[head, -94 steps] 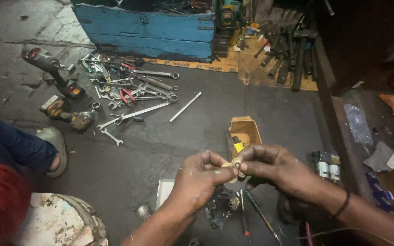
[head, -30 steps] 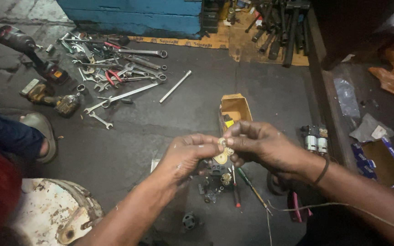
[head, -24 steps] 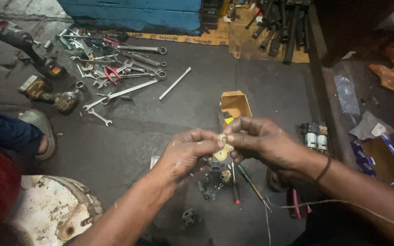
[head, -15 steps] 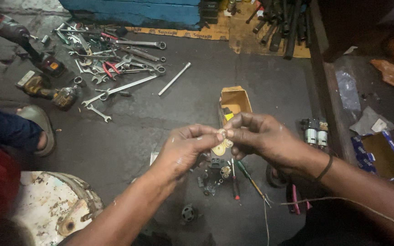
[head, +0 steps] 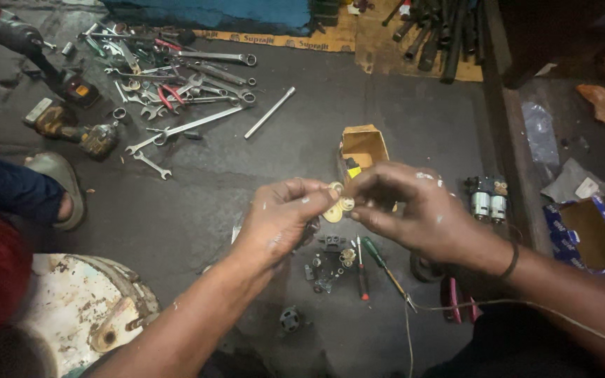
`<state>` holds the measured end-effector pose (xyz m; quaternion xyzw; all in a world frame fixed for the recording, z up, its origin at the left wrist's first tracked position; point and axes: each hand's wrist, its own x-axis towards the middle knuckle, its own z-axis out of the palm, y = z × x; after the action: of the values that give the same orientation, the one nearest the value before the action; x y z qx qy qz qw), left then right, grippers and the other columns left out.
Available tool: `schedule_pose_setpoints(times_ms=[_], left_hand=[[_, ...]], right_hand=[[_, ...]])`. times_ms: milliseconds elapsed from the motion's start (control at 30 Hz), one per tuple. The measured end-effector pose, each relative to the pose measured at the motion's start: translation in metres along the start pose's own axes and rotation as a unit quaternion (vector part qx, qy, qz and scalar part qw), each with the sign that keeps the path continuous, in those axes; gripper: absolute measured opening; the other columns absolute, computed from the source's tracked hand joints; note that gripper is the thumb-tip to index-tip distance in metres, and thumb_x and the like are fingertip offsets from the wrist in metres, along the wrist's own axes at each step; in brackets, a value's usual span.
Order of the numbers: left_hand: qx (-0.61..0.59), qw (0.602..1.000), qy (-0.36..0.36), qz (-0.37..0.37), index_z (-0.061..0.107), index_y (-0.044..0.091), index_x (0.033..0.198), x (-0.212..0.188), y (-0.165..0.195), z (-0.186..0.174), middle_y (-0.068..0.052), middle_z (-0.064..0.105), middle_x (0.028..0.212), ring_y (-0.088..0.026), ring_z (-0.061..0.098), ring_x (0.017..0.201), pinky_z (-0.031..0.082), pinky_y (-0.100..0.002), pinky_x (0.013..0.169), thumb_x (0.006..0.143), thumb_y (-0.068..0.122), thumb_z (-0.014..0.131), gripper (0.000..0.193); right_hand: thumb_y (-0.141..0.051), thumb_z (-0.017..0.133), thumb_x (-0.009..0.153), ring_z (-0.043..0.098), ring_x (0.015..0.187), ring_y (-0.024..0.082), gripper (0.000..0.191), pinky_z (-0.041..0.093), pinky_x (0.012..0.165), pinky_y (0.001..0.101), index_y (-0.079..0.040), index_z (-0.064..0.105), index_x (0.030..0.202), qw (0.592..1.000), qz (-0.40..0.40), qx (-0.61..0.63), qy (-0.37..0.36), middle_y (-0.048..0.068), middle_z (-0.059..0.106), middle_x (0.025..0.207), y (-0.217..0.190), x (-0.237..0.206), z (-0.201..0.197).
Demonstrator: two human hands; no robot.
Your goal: The person sits on the floor of a workshop and assembles small electrical components. They hold a three-pronged plastic housing and insert small cylindrical parts into the slots, manipulating them with their fingers. Various tools and parts are scattered on the floor around them.
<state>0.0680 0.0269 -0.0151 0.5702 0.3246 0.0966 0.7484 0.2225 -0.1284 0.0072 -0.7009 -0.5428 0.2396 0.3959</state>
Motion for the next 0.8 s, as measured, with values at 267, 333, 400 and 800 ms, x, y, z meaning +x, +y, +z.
schedule_pose_setpoints(times_ms=[267, 333, 400, 800], left_hand=[[0.002, 0.999, -0.001, -0.037, 0.075, -0.002, 0.1, -0.002, 0.007, -0.001, -0.008, 0.076, 0.082, -0.01, 0.068, 0.067, 0.053, -0.022, 0.06, 0.083, 0.022, 0.078, 0.03], [0.012, 0.999, 0.001, -0.045, 0.076, -0.002, 0.099, -0.003, 0.008, 0.001, -0.008, 0.076, 0.081, -0.011, 0.066, 0.065, 0.051, -0.023, 0.057, 0.082, 0.023, 0.079, 0.03], [0.009, 0.999, -0.003, -0.041, 0.077, -0.002, 0.1, -0.003, 0.009, 0.001, -0.008, 0.075, 0.08, -0.01, 0.061, 0.061, 0.045, -0.024, 0.052, 0.082, 0.023, 0.079, 0.031], [0.017, 0.999, -0.011, -0.041, 0.078, -0.001, 0.098, -0.005, 0.011, 0.002, -0.005, 0.074, 0.08, -0.009, 0.062, 0.065, 0.047, -0.023, 0.057, 0.082, 0.024, 0.078, 0.029]], right_hand=[[-0.012, 0.079, 0.086, 0.075, 0.087, 0.012, 0.013, 0.064, 0.072, 0.0298, -0.012, 0.074, 0.098, 0.979, -0.167, -0.112, 0.03, -0.001, 0.076, 0.095, -0.009, 0.002, -0.006], [-0.012, 0.08, 0.084, 0.075, 0.083, 0.012, 0.015, 0.063, 0.067, 0.0293, -0.012, 0.074, 0.098, 0.988, -0.118, -0.099, 0.018, -0.001, 0.076, 0.092, -0.01, 0.002, -0.006], [-0.012, 0.08, 0.083, 0.076, 0.081, 0.011, 0.016, 0.064, 0.065, 0.0281, -0.011, 0.073, 0.098, 0.992, -0.086, -0.093, 0.01, 0.0, 0.076, 0.091, -0.01, 0.002, -0.007], [-0.016, 0.08, 0.084, 0.076, 0.083, 0.01, 0.017, 0.064, 0.065, 0.0264, -0.011, 0.07, 0.096, 0.995, -0.05, -0.085, 0.005, 0.0, 0.076, 0.093, -0.005, -0.001, -0.01]])
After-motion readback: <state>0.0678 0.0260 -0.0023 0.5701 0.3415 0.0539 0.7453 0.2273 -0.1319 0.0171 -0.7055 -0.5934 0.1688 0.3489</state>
